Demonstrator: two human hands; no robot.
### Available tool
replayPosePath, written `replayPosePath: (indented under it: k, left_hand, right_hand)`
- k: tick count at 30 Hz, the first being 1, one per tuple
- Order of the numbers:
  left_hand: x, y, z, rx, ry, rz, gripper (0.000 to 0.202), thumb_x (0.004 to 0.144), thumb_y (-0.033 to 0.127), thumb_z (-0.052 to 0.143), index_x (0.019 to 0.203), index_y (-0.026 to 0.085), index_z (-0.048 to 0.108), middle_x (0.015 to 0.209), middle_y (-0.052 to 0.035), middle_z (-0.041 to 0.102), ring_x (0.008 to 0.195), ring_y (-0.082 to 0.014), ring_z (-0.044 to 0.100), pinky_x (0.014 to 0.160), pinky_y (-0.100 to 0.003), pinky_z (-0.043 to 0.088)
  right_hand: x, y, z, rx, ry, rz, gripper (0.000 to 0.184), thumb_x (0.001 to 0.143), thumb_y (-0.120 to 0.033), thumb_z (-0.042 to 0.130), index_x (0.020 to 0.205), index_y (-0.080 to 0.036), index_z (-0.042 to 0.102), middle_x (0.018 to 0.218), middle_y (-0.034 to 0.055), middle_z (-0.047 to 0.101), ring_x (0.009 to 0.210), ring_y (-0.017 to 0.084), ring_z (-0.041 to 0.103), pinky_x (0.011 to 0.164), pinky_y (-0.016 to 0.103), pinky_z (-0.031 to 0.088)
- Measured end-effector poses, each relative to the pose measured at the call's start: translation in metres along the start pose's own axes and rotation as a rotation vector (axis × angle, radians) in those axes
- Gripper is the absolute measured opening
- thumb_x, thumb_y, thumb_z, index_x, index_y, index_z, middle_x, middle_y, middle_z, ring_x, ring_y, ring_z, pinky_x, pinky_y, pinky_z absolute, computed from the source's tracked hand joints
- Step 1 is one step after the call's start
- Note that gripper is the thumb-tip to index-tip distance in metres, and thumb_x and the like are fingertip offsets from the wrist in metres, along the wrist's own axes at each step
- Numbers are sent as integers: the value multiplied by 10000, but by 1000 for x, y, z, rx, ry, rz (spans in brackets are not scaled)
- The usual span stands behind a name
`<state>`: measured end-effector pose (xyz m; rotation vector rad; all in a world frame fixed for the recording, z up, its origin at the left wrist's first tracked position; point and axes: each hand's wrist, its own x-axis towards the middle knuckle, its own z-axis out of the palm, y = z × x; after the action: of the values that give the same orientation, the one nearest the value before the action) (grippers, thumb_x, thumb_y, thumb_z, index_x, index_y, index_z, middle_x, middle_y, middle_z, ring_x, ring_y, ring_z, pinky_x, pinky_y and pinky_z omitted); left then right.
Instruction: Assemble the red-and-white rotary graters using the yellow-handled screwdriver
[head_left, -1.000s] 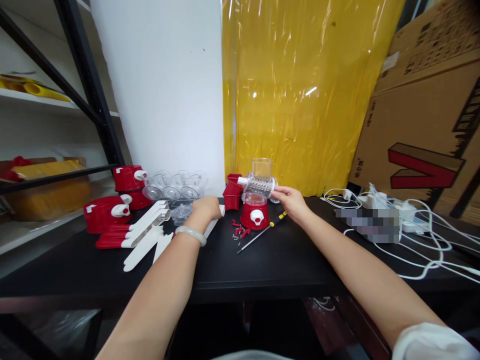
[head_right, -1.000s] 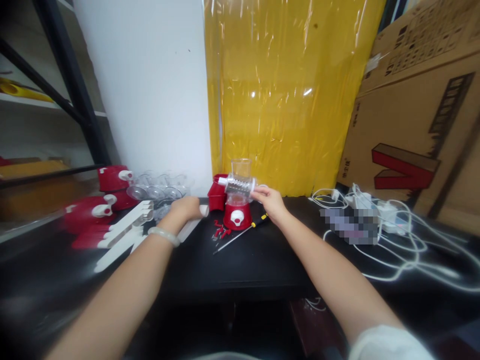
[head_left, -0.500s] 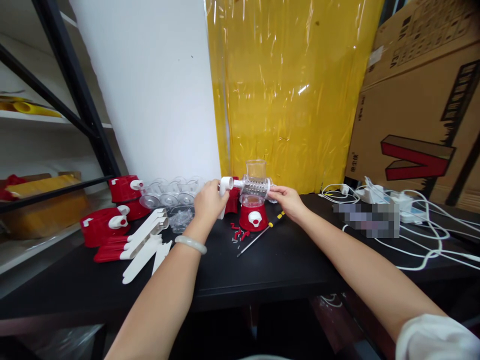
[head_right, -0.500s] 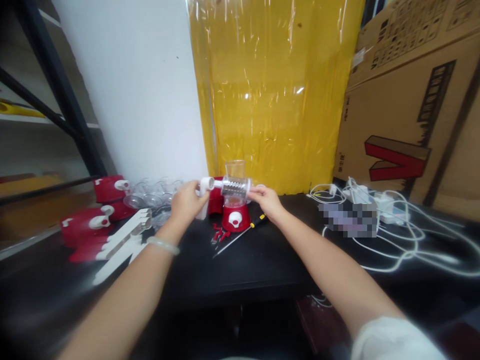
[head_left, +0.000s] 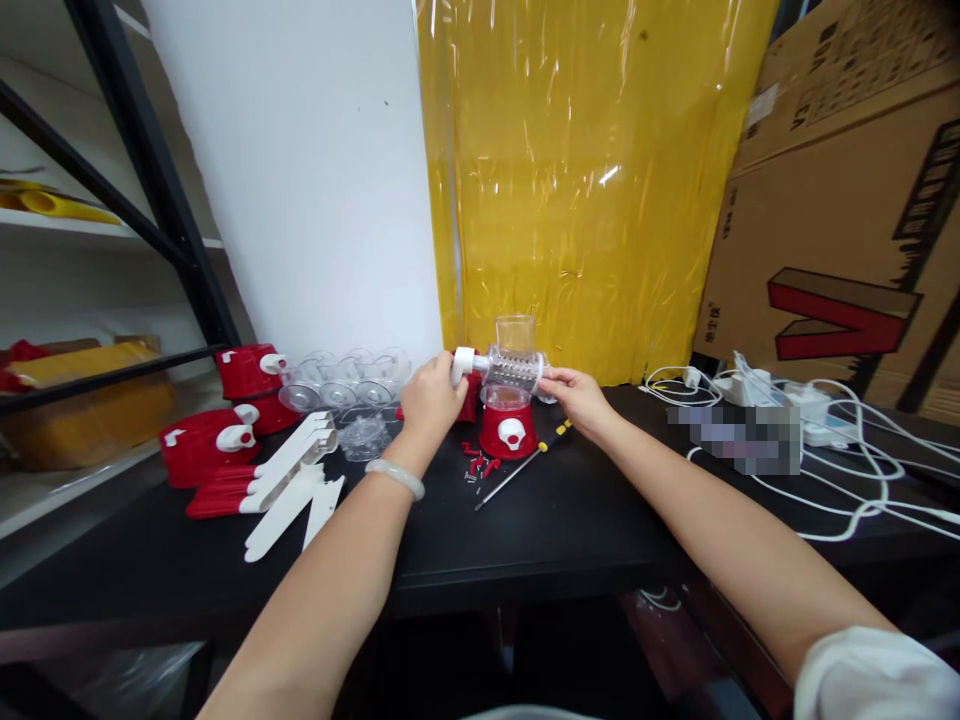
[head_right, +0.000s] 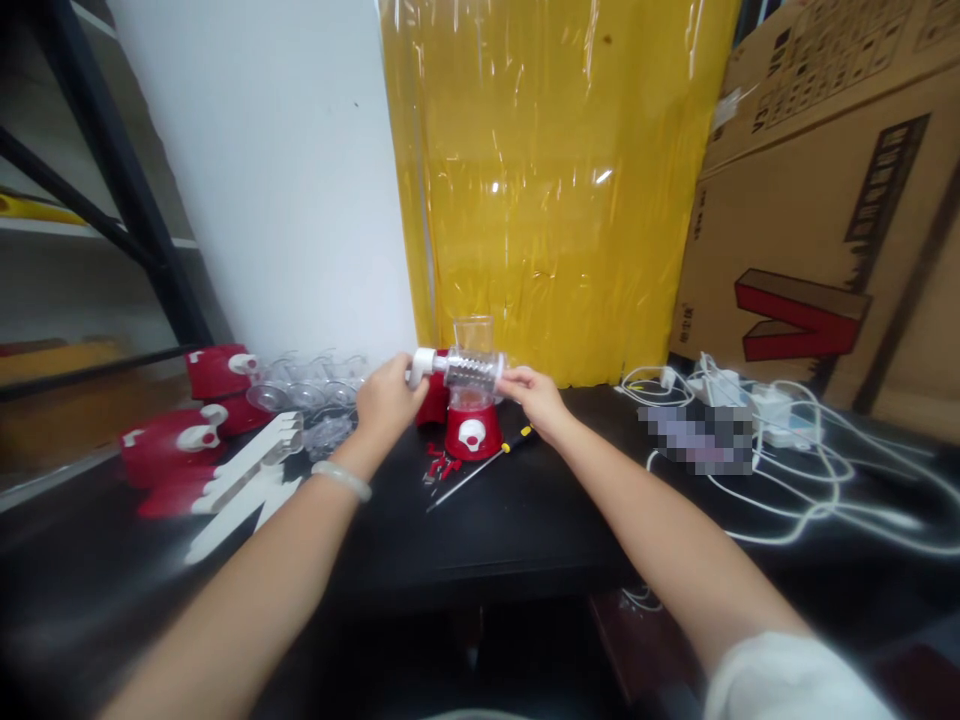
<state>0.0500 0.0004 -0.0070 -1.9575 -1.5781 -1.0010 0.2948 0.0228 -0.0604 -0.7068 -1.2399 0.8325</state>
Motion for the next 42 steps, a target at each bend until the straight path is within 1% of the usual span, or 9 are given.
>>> replayPosePath:
  k: [8,12,16,21,26,31,35,38,42]
  left_hand:
    - [2,0,0,-25,32,3,186,865,310,522,1024,225,569,973,-74,691,959,-256,628,693,-306,427]
    - [3,-3,4,-158,-30,-75,219,877,346,513,1060,237,561,965,-51,713,888,-223,664,696,-289,437]
    - [3,-5,6,-252,-49,-92,225,869,365,532,1049,235,569,1024,-49,718,931,-212,671,727,-282,447]
    - [2,-3,5,-205,-39,-84,219,878,362,526,1057,246,573,1030,-51,713,940,-218,663,717,-287,438]
    - [1,-1,4,-101,-9,-16,200,888,337,499,1053,246,566,1029,-61,686,919,-230,640,679,-295,414]
    - [2,1,6,-44,-8,4,220,891,304,487,1085,231,561,1019,-75,672,900,-237,630,662,-300,406]
    - [3,4,7,-72,-47,11,252,888,339,504,1105,234,577,1024,-76,686,892,-240,642,671,-299,418]
    - [3,5,8,-133,-74,-3,298,890,357,507,1155,250,592,1028,-70,708,899,-242,657,698,-300,437]
    - [1,5,9,-259,-74,-53,441,885,359,523,1319,290,555,1049,-55,730,924,-240,675,753,-306,467]
  right_hand:
    - [0,0,0,11,13,-12,299,543,-370,880,757,-207,749,830,16,714,758,145,642,819,314,497]
    - [-2,-2,0,-23,5,-12,311,550,-381,877,776,-208,750,843,17,714,763,144,649,824,313,497]
    - [-3,-4,0,-59,15,-12,338,544,-406,872,782,-203,744,846,27,720,779,161,659,828,326,505]
    - [-4,-6,1,-68,6,-16,358,539,-429,868,783,-197,744,859,43,726,800,176,661,834,340,510]
    - [-3,-5,0,-29,-13,-17,304,562,-382,870,777,-204,748,842,24,714,769,146,646,824,315,502]
    - [-2,-4,1,-10,1,-16,321,539,-384,878,765,-200,742,822,20,714,758,145,645,814,314,501]
    - [-3,-5,2,-6,16,-4,339,511,-391,886,747,-200,733,802,15,712,743,151,649,809,322,503]
    - [-3,-5,1,-15,-9,-15,325,531,-385,880,763,-207,738,820,15,718,757,151,654,819,320,500]
    - [-2,-4,-1,-9,-16,-13,318,533,-390,878,752,-213,732,809,10,723,733,144,653,794,308,502]
